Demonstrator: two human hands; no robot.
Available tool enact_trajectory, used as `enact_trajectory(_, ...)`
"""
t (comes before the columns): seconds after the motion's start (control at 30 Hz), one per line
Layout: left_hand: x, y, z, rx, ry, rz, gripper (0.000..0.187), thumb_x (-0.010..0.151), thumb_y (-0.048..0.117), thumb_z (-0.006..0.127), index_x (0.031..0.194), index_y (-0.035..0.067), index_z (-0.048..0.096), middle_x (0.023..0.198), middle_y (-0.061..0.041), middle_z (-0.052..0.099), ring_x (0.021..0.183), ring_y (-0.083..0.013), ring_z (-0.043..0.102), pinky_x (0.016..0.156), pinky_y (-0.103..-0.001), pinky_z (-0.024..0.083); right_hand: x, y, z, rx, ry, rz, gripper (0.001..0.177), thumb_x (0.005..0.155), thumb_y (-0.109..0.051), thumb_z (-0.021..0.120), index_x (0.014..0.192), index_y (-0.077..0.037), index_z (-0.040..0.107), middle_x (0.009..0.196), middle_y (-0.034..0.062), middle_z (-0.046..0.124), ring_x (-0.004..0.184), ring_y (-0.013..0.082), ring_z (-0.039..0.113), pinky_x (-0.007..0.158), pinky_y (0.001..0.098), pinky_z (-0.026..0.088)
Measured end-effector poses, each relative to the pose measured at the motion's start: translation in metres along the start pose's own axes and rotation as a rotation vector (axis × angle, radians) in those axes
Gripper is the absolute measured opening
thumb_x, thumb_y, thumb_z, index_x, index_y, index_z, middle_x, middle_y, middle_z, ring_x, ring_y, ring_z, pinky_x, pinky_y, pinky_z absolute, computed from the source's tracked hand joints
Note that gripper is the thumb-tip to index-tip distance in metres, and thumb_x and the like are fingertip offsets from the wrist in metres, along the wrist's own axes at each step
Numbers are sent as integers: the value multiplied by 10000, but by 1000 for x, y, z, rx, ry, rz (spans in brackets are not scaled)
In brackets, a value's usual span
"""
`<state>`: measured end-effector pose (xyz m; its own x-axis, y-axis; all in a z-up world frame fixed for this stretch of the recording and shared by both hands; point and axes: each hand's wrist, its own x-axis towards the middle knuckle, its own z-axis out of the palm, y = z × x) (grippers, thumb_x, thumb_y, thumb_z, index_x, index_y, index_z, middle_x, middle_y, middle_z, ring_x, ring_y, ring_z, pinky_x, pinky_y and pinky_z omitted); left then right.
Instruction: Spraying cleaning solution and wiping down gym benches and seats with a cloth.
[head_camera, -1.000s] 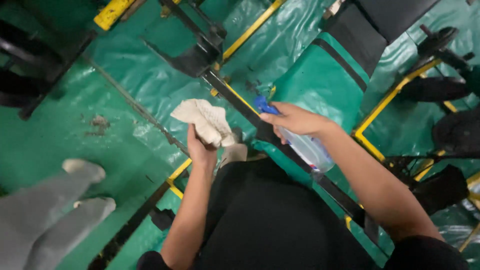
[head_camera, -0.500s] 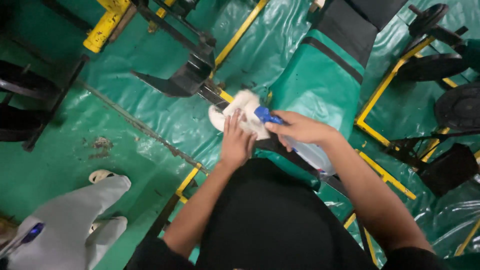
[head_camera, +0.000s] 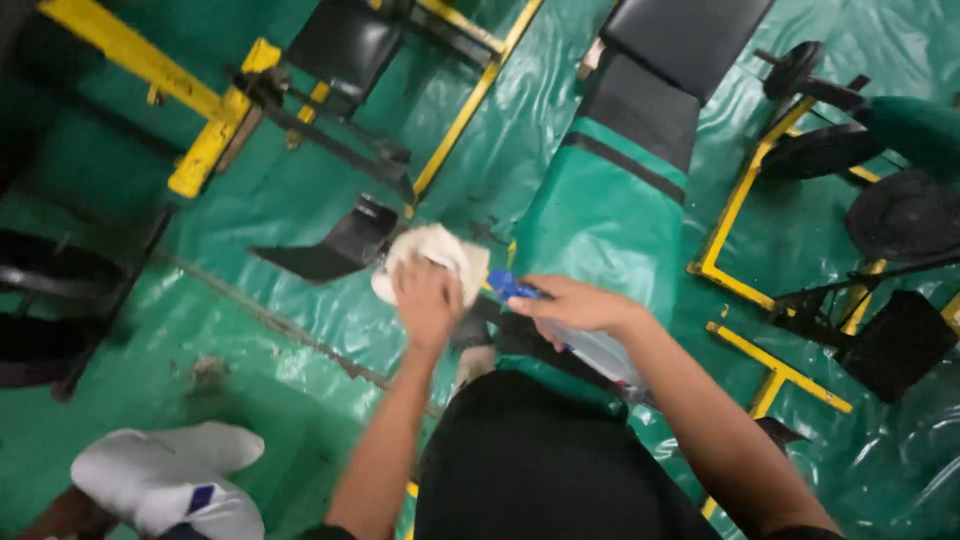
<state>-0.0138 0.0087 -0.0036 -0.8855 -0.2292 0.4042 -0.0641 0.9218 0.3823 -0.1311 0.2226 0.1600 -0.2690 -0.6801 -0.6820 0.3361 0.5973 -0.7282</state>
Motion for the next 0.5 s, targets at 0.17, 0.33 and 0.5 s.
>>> enact_trajectory(0.17,-32,53,9,-166,-38,28,238,915,218,667,1091,57,666,1233,-172,642,1329,-404,532,1150,-594,329,4,8,-3,38,-8,-39,671,955,-480,612,1392,18,508,630,68,600,503,166,607,469,344,527)
enact_trajectory(0.33,14,-21,-11,-6,-525,186,195,941,241,642,1029,70,673,1185,-172,649,1201,-376,580,1093,-534,397,1,3,-4,-21,-25,-40,673,950,-499,597,1374,17,518,623,67,610,496,178,631,470,342,531)
enact_trajectory(0.5,27,-22,-20,-39,103,127,128,943,159,642,1015,54,631,1120,-159,626,1171,-387,601,1110,-572,398,-2,4,-2,-59,-9,-31,709,942,-523,601,1389,15,486,617,84,612,494,191,643,469,349,522)
